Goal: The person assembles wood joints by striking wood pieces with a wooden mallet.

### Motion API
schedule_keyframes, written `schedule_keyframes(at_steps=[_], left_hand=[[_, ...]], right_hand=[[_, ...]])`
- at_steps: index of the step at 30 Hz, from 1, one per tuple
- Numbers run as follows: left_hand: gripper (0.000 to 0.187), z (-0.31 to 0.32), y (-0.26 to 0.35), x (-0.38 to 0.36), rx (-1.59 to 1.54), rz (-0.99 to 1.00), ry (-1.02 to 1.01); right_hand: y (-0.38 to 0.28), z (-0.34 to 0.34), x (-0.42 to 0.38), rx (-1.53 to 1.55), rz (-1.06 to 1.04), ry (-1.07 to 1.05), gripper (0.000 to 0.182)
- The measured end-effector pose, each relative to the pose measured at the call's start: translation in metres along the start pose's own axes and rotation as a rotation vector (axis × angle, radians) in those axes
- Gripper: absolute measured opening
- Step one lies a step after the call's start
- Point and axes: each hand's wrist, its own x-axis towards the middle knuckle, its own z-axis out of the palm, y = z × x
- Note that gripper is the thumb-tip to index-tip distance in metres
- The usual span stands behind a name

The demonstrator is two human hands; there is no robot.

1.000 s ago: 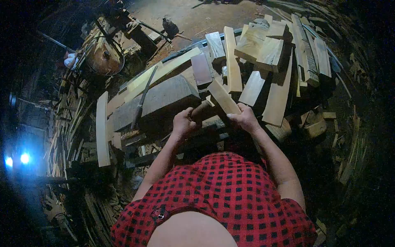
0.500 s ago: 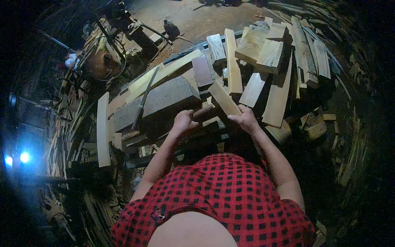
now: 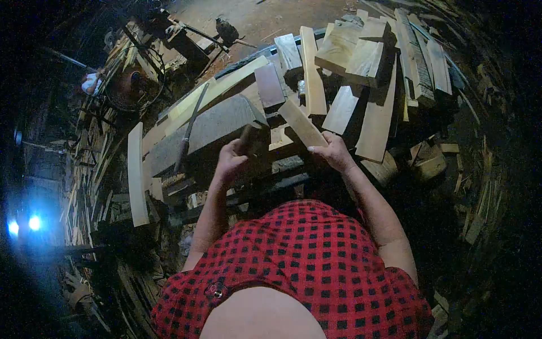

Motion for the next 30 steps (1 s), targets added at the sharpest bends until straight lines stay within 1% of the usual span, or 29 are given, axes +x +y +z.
schedule_keyframes(at_steps=[2,3,4,5,7,8,9,11,12,14,15,17,21,23,27,30], left_hand=[[0.04,-0.009,0.016,-0.01,-0.065,-0.026,0.011],[0.039,-0.011,0.027,-0.018,-0.139,-0.008,0.029],[0.039,-0.014,0.04,-0.025,-0.213,0.01,0.048],[0.039,-0.016,0.051,-0.03,-0.216,0.005,0.051],[0.028,-0.021,0.081,-0.042,-0.195,-0.011,0.11],[0.022,-0.013,0.113,-0.048,-0.295,0.092,0.18],[0.023,-0.015,0.116,-0.044,-0.275,0.084,0.257],[0.026,-0.008,0.132,-0.041,-0.438,0.174,0.357],[0.026,-0.002,0.132,-0.035,-0.441,0.172,0.36],[0.029,0.01,0.132,-0.022,-0.528,0.401,0.441],[0.029,0.016,0.134,-0.017,-0.531,0.402,0.437],[0.029,0.029,0.138,-0.009,-0.629,0.503,0.488],[0.028,0.042,0.127,0.005,-0.563,0.475,0.527],[0.028,0.044,0.12,0.008,-0.49,0.409,0.525],[0.029,0.048,0.117,0.009,-0.478,0.384,0.545],[0.029,0.049,0.115,0.012,-0.444,0.366,0.544]], right_hand=[[0.0,-0.001,0.0,-0.007,0.029,-0.018,0.035],[-0.004,-0.001,-0.002,-0.007,0.036,-0.02,0.035],[-0.012,0.0,-0.004,0.073,0.088,-0.053,0.034],[-0.016,0.001,-0.005,0.152,0.14,-0.087,0.034],[-0.003,0.002,0.001,0.158,0.118,-0.079,0.033],[0.001,0.002,0.003,0.165,0.091,-0.068,0.033],[-0.001,0.003,0.003,0.161,0.095,-0.075,0.033],[-0.007,0.006,0.002,0.217,0.11,-0.062,0.032],[-0.009,0.007,0.0,0.213,0.112,-0.064,0.032],[-0.013,0.008,-0.002,0.195,0.119,-0.034,0.034],[-0.014,0.007,-0.003,0.194,0.118,-0.029,0.034],[-0.013,0.005,-0.004,0.128,0.106,-0.041,0.034],[0.0,0.002,0.001,0.157,0.111,-0.059,0.034],[0.008,0.001,0.005,0.102,0.03,-0.046,0.036],[-0.002,0.002,-0.001,0.157,0.075,-0.064,0.037],[0.001,0.001,0.0,0.099,0.082,-0.049,0.037]])
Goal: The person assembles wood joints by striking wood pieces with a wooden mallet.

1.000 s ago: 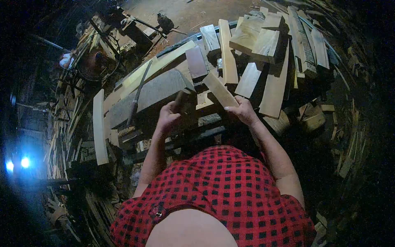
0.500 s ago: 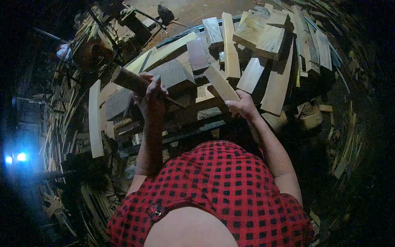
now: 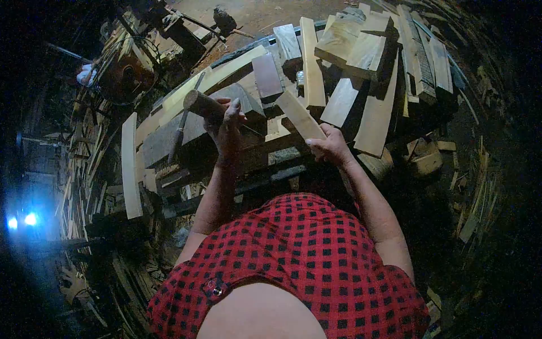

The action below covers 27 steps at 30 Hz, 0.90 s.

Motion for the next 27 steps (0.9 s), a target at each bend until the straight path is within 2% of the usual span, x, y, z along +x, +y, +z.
schedule_keyframes(at_steps=[3,6,8,11,15,17,18,19,20,21,23,24,25,26,27], left_hand=[[0.027,0.004,0.001,0.0,-0.03,-0.002,0.012],[0.026,0.007,0.003,0.0,0.021,-0.014,0.021],[0.019,0.008,0.001,0.0,-0.012,0.001,0.009],[0.014,0.008,-0.004,0.002,0.043,-0.002,-0.035],[0.013,0.012,-0.004,0.0,0.066,0.059,-0.075],[0.014,0.015,0.001,-0.005,-0.026,0.142,-0.063],[0.013,0.011,-0.002,-0.004,0.063,0.091,-0.098],[0.013,0.01,-0.008,-0.003,0.06,0.093,-0.096],[0.013,0.009,-0.014,-0.003,0.076,0.102,-0.096],[0.014,0.01,-0.019,-0.002,0.091,0.114,-0.097],[0.017,0.011,-0.019,-0.003,0.135,0.107,-0.146],[0.021,0.011,-0.018,-0.003,0.186,0.096,-0.19],[0.021,0.014,-0.018,-0.004,0.184,0.11,-0.182],[0.024,0.02,-0.019,-0.007,-0.076,0.098,-0.201],[0.028,0.025,-0.014,-0.008,-0.334,0.089,-0.22]], right_hand=[[0.004,-0.002,0.002,0.015,0.008,0.007,0.037],[0.004,-0.002,0.003,-0.086,-0.075,0.014,0.037],[-0.005,0.002,-0.003,-0.01,0.013,0.009,0.036],[-0.012,0.004,-0.007,0.007,0.006,-0.009,0.034],[-0.016,0.007,-0.006,-0.112,-0.099,0.031,0.037],[-0.043,0.01,-0.015,-0.145,-0.312,0.133,0.038],[-0.085,0.015,-0.031,-0.108,-0.287,0.086,0.039],[-0.105,0.015,-0.032,-0.072,-0.459,0.073,0.036],[-0.134,0.019,-0.04,-0.037,-0.545,0.039,0.034],[-0.167,0.032,-0.055,-0.039,-0.581,0.094,0.033],[-0.198,0.046,-0.068,-0.095,-0.738,0.208,0.033],[-0.2,0.048,-0.067,-0.099,-0.751,0.203,0.033],[-0.2,0.051,-0.064,-0.367,-0.866,0.205,0.031],[-0.202,0.055,-0.061,-0.635,-0.975,0.206,0.03],[-0.208,0.054,-0.061,-0.884,-0.748,0.062,0.028]])
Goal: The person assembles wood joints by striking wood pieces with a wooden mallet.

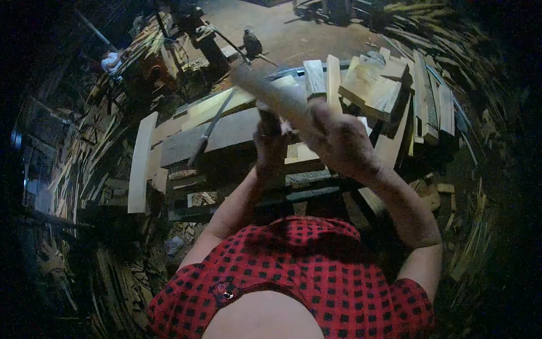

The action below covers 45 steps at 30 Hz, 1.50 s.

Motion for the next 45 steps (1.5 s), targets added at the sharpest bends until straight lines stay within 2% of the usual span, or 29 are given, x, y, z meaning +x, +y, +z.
schedule_keyframes(at_steps=[2,4,5,6,8,9,10,11,12,15,18,19,21,22,23,24,25,26,28,30,32,33,34,37,39,40,43,44,45], left_hand=[[0.031,0.002,0.007,0.001,-0.015,-0.011,-0.026],[0.029,-0.002,0.006,0.0,0.324,-0.08,0.028],[0.029,0.002,0.02,0.001,0.777,-0.033,-0.022],[0.029,-0.002,0.0,0.001,0.321,-0.001,0.035],[0.029,-0.009,-0.011,-0.002,0.469,-0.108,0.007],[0.029,-0.012,-0.031,-0.003,0.545,-0.013,0.011],[0.029,-0.02,-0.047,-0.003,0.62,0.079,0.015],[0.027,-0.013,-0.024,-0.001,0.436,-0.009,-0.051],[0.025,0.005,0.013,0.0,0.462,0.048,-0.093],[0.022,0.001,0.009,0.001,0.464,-0.044,-0.012],[0.02,0.001,0.007,-0.001,0.709,0.015,-0.047],[0.02,0.0,0.005,-0.001,0.688,0.059,-0.071],[0.021,-0.005,-0.01,0.001,0.667,0.102,-0.096],[0.022,-0.01,-0.031,0.003,0.448,0.132,-0.075],[0.023,-0.007,-0.028,0.003,0.23,0.156,-0.056],[0.023,-0.008,-0.023,0.001,0.229,0.151,-0.061],[0.026,-0.011,-0.016,0.002,0.535,0.163,-0.111],[0.029,-0.008,-0.004,0.001,0.842,0.165,-0.155],[0.031,-0.003,0.001,-0.004,0.736,0.202,-0.1],[0.032,-0.002,0.0,-0.007,0.631,0.25,-0.048],[0.03,-0.004,-0.006,-0.004,0.772,0.257,-0.088],[0.03,-0.005,-0.008,-0.002,0.771,0.264,-0.092],[0.028,-0.006,-0.009,-0.002,0.738,0.27,-0.103],[0.025,-0.004,-0.002,-0.002,0.643,0.227,-0.102],[0.023,0.0,0.003,-0.007,0.587,0.161,-0.08],[0.02,0.003,0.007,-0.008,0.632,0.134,-0.081],[0.019,0.004,0.009,-0.006,0.679,0.202,-0.11],[0.019,0.005,0.009,-0.007,0.678,0.291,-0.14],[0.019,0.005,0.007,-0.006,0.677,0.292,-0.15]], right_hand=[[-0.009,-0.019,0.013,-0.14,0.093,-0.209,0.028],[-0.027,-0.042,0.022,-0.078,-0.01,-0.075,0.032],[-0.044,-0.052,0.025,0.179,0.077,0.044,0.034],[-0.058,-0.055,0.024,0.437,0.163,0.157,0.037],[-0.055,-0.042,0.018,0.347,0.081,0.276,0.038],[-0.047,-0.034,0.015,0.246,0.02,0.405,0.039],[-0.032,-0.022,0.013,0.073,-0.182,0.325,0.036],[-0.023,-0.022,0.013,-0.011,-0.092,0.073,0.034],[-0.015,-0.022,0.014,-0.098,0.002,-0.179,0.033],[-0.025,-0.047,0.02,-0.182,0.102,-0.058,0.028],[-0.053,-0.05,0.009,0.482,0.164,0.341,0.027],[-0.046,-0.041,0.005,0.483,0.162,0.339,0.027],[-0.02,-0.019,-0.002,-0.04,-0.072,0.365,0.029],[-0.016,-0.022,0.0,-0.167,-0.091,0.002,0.032],[-0.007,-0.024,-0.001,-0.157,-0.054,-0.067,0.034],[-0.001,-0.025,-0.002,-0.147,-0.018,-0.133,0.035],[-0.001,-0.029,-0.001,-0.152,-0.02,-0.132,0.035],[-0.005,-0.036,-0.001,0.037,-0.009,-0.014,0.035],[-0.022,-0.042,-0.006,0.6,0.168,0.203,0.035],[-0.015,-0.03,-0.01,0.562,0.28,0.422,0.037],[0.002,-0.019,-0.017,0.215,0.167,0.183,0.034],[0.002,-0.021,-0.011,-0.085,-0.118,-0.058,0.03],[0.001,-0.018,-0.012,0.071,-0.025,-0.135,0.029],[-0.016,-0.044,-0.007,-0.051,0.145,-0.117,0.026],[-0.026,-0.047,-0.008,0.582,0.194,0.248,0.029],[-0.023,-0.042,-0.009,0.584,0.198,0.243,0.029],[-0.004,-0.02,-0.01,-0.217,-0.184,0.007,0.029],[-0.005,-0.023,-0.012,-0.074,0.01,-0.194,0.03],[-0.004,-0.026,-0.013,-0.062,0.001,-0.131,0.03]])
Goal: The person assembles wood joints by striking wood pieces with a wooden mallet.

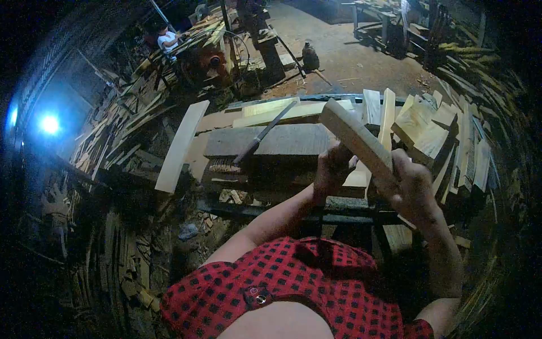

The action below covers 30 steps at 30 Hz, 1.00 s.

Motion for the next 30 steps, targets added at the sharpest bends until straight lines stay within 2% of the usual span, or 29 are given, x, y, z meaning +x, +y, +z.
schedule_keyframes(at_steps=[2,4,5,6,7,9,10,11,13,14,15,17,18,19,20,21,22,23,24,25,27,29,30], left_hand=[[0.026,0.001,-0.007,0.0,0.149,-0.041,-0.007],[0.028,0.003,-0.014,-0.006,0.261,-0.04,-0.062],[0.031,0.004,-0.019,-0.005,0.372,-0.025,-0.121],[0.032,0.007,-0.027,-0.01,0.558,-0.027,-0.198],[0.034,0.011,-0.043,-0.014,0.378,0.008,-0.133],[0.028,0.032,-0.042,-0.014,-0.521,-0.189,0.182],[0.028,0.004,-0.009,-0.002,0.133,0.1,0.048],[0.028,0.002,-0.009,0.001,0.132,0.104,0.047],[0.028,0.001,-0.01,-0.004,0.245,-0.068,-0.032],[0.024,0.003,-0.019,-0.008,0.29,0.053,0.03],[0.024,-0.001,-0.014,-0.007,0.289,0.034,0.027],[0.02,-0.006,-0.004,-0.005,0.079,-0.039,0.028],[0.02,-0.002,-0.016,-0.012,-0.129,-0.081,0.063],[0.02,-0.002,-0.012,-0.013,-0.139,-0.09,0.06],[0.019,-0.008,-0.006,-0.011,0.135,0.078,0.11],[0.018,-0.013,0.0,-0.012,0.401,0.242,0.153],[0.016,-0.02,0.004,-0.015,0.067,-0.005,0.129],[0.014,-0.027,0.004,-0.017,-0.267,-0.258,0.097],[0.01,-0.026,-0.008,-0.025,-0.542,-0.341,0.149],[0.007,-0.025,-0.021,-0.033,-0.814,-0.432,0.207],[0.008,-0.047,-0.007,-0.019,-0.197,-0.314,0.092],[0.013,-0.047,-0.015,-0.015,-0.448,-0.463,0.243],[0.013,-0.049,-0.015,-0.014,-0.455,-0.475,0.227]], right_hand=[[-0.005,-0.011,0.003,0.006,-0.023,0.062,0.031],[-0.02,-0.02,0.001,0.54,0.22,0.351,0.033],[-0.009,-0.007,-0.005,0.542,0.198,0.36,0.033],[0.014,0.017,-0.012,0.624,0.17,0.468,0.032],[0.025,0.028,-0.011,0.709,0.14,0.576,0.031],[0.015,0.022,-0.005,0.009,-0.117,0.109,0.031],[0.012,0.029,-0.007,0.146,-0.089,0.139,0.029],[0.013,0.027,-0.006,0.144,-0.09,0.143,0.029],[0.014,0.025,-0.006,0.353,-0.023,0.224,0.026],[-0.003,0.018,-0.005,0.577,0.087,0.227,0.025],[0.002,0.023,-0.007,0.672,0.121,0.253,0.024],[0.011,0.038,-0.013,0.727,0.263,0.307,0.028],[0.023,0.056,-0.019,0.777,0.252,0.327,0.027],[0.04,0.076,-0.028,0.824,0.243,0.348,0.025],[0.064,0.087,-0.04,0.631,0.332,0.182,0.028],[0.079,0.103,-0.049,0.43,0.349,0.159,0.029],[0.086,0.117,-0.057,0.291,0.384,0.1,0.03],[0.088,0.134,-0.065,0.423,0.418,0.157,0.033],[0.094,0.141,-0.072,0.397,0.566,0.032,0.035],[0.103,0.152,-0.078,0.304,0.579,-0.002,0.04],[0.115,0.168,-0.084,0.197,0.572,-0.024,0.042],[0.122,0.173,-0.087,0.195,0.605,-0.031,0.042],[0.127,0.176,-0.088,0.202,0.564,-0.024,0.041]])
